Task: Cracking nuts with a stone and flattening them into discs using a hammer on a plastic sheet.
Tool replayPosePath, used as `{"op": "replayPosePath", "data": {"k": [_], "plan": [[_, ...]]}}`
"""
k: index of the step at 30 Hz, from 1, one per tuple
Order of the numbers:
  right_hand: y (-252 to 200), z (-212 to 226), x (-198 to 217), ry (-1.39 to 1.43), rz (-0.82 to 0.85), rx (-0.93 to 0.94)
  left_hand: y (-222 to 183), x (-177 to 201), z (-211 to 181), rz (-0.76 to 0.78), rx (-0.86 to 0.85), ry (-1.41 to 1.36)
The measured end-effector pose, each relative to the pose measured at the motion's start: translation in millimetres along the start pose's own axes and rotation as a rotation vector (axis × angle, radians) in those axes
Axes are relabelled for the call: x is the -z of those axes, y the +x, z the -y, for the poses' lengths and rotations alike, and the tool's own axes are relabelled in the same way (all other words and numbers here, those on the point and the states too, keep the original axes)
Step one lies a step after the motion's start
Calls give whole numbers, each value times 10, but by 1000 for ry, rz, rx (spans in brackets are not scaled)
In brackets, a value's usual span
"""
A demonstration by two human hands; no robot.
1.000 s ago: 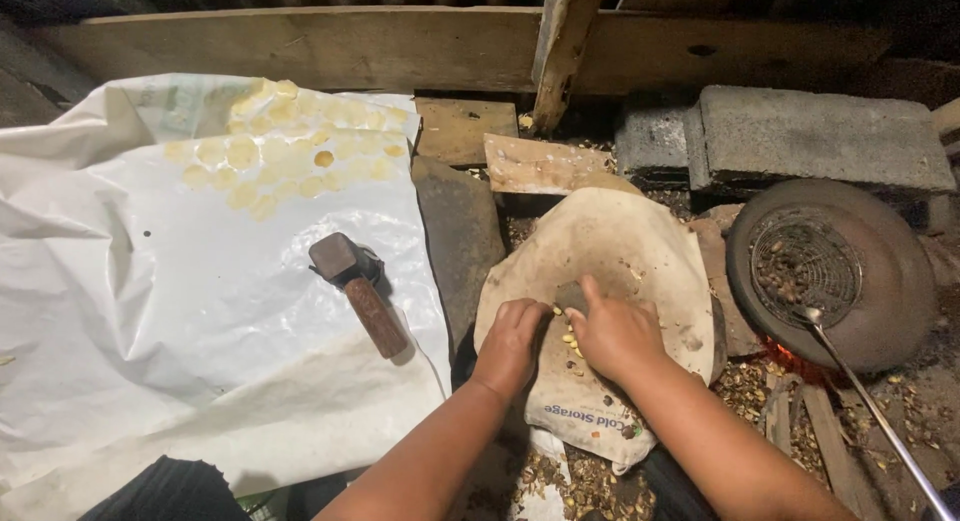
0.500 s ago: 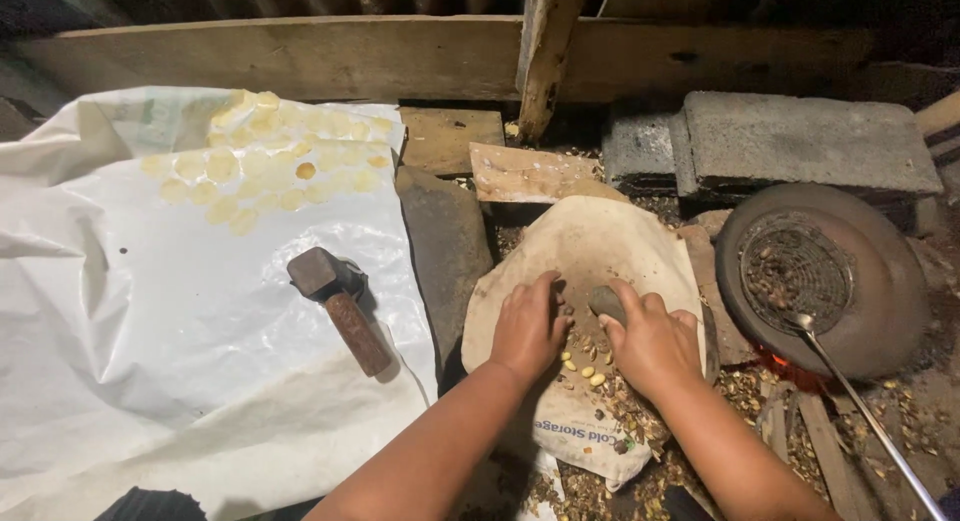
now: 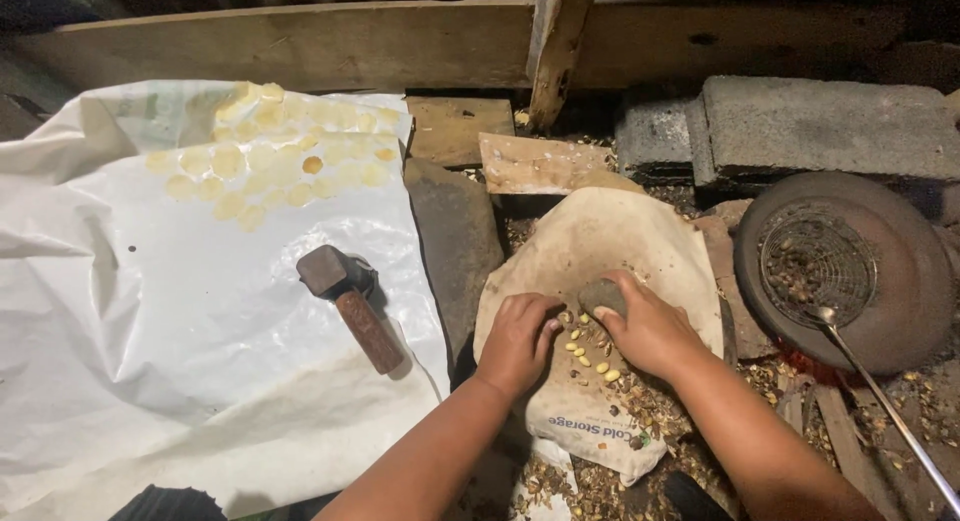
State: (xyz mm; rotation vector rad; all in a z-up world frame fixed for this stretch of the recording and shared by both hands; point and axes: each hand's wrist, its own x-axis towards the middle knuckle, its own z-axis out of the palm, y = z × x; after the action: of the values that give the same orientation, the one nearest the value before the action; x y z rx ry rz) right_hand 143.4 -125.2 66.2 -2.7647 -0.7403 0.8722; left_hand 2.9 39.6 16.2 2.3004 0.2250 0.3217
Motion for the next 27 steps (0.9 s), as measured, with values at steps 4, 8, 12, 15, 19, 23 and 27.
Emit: {"op": "replayPosePath", "data": {"k": [4,8,12,15,19,23,27], "plan": [[-105,-20,-349,-321,-304,187,4,-17,70,52,-51,-16],[-81,-176,-263,-400,-470,184,-28,-96,166,73,-130,130],[27,-759,-316,-424,-716,221,4,-68,54,109,-151,191],[-123,-678,-253,-345,-463,51,11,-33,20,137,-67,121],[-280,-665,-752,-16,-454,247,-24,14,-37,160,168,-66],[-138,-761,-1166,1,-310,302,1,11,26,155,311,-98],[-176,-432,-943,-15,-297,276,-1,-66,124,135,420,-169]]}}
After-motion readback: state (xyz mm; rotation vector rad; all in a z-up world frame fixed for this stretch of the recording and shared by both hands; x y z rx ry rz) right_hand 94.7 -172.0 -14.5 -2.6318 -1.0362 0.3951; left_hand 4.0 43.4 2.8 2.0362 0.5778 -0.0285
